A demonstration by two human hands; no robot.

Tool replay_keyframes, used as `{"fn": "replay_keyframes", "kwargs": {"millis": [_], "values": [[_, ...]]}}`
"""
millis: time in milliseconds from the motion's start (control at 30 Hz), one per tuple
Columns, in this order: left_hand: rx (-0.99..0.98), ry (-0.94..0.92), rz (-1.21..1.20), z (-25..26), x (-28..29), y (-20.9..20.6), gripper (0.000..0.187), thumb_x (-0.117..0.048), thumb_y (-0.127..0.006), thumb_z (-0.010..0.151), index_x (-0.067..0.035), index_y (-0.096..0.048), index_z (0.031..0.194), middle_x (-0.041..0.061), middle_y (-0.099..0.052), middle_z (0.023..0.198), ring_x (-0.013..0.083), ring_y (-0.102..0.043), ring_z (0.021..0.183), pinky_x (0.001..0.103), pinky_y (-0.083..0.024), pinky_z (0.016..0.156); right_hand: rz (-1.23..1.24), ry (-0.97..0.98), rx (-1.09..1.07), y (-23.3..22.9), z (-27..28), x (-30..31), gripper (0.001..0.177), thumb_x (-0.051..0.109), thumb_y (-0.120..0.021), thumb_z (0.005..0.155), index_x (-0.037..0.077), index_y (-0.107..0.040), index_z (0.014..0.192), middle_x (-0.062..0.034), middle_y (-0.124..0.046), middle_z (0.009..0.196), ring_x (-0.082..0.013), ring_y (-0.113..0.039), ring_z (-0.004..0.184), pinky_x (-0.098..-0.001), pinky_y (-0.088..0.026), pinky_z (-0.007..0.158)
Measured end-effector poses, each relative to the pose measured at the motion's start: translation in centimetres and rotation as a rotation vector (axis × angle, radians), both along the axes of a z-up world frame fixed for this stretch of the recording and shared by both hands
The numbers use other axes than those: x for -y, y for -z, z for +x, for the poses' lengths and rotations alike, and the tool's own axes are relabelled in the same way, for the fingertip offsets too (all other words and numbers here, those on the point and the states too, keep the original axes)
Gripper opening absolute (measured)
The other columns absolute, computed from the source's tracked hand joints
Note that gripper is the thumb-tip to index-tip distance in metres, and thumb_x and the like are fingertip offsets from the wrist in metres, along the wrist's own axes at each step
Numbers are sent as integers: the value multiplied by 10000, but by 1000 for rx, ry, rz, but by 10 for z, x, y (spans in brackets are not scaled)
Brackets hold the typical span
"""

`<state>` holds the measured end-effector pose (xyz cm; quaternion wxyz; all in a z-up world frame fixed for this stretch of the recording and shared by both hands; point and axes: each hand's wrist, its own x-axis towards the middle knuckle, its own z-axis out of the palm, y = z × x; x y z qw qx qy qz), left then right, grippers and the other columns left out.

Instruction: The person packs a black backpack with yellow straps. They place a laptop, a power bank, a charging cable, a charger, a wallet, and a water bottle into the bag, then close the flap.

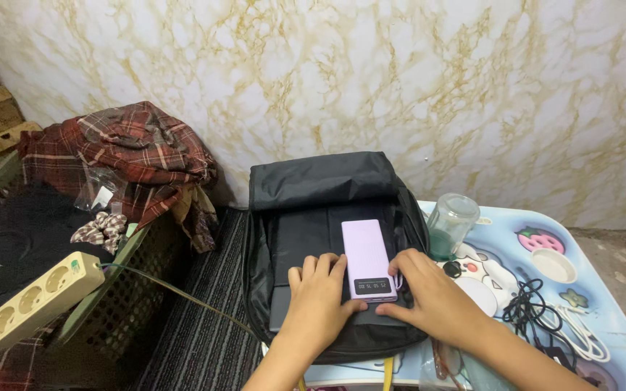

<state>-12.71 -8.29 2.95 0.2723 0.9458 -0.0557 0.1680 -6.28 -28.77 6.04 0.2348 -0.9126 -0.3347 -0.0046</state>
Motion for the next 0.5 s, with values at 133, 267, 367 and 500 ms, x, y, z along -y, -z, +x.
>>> {"fn": "replay_keyframes", "kwargs": {"millis": [133,267,367,500], "values": [[26,34,41,12,1,13,776,-331,-869,714,63,-574,1314,174,-577,1279,341,-458,1202,500,-300,1015,105,-97,48,1,6,-1,487,270,-809,765,50,-603,1148,-102,-613,1156,-320,-632,1088,-394,-510,892],[76,40,69,33,0,20,780,-347,-843,756,83,-560,1342,194,-571,1261,347,-466,1191,488,-319,1032,104,-60,2,0,16,-4,469,238,-779,788,64,-612,1190,-99,-609,1168,-311,-649,1061,-395,-523,866],[20,32,54,43,1,23,788,-372,-812,796,65,-538,1393,173,-565,1235,330,-475,1155,456,-355,1008,70,-57,60,1,23,-5,423,224,-764,804,47,-605,1155,-109,-616,1159,-334,-645,1050,-415,-515,866],[-61,9,69,52,2,21,800,-414,-782,815,16,-519,1436,142,-552,1191,311,-471,1124,451,-362,968,59,-60,170,8,23,-7,385,204,-740,832,16,-593,1134,-133,-619,1131,-362,-635,1048,-437,-506,870]]}}
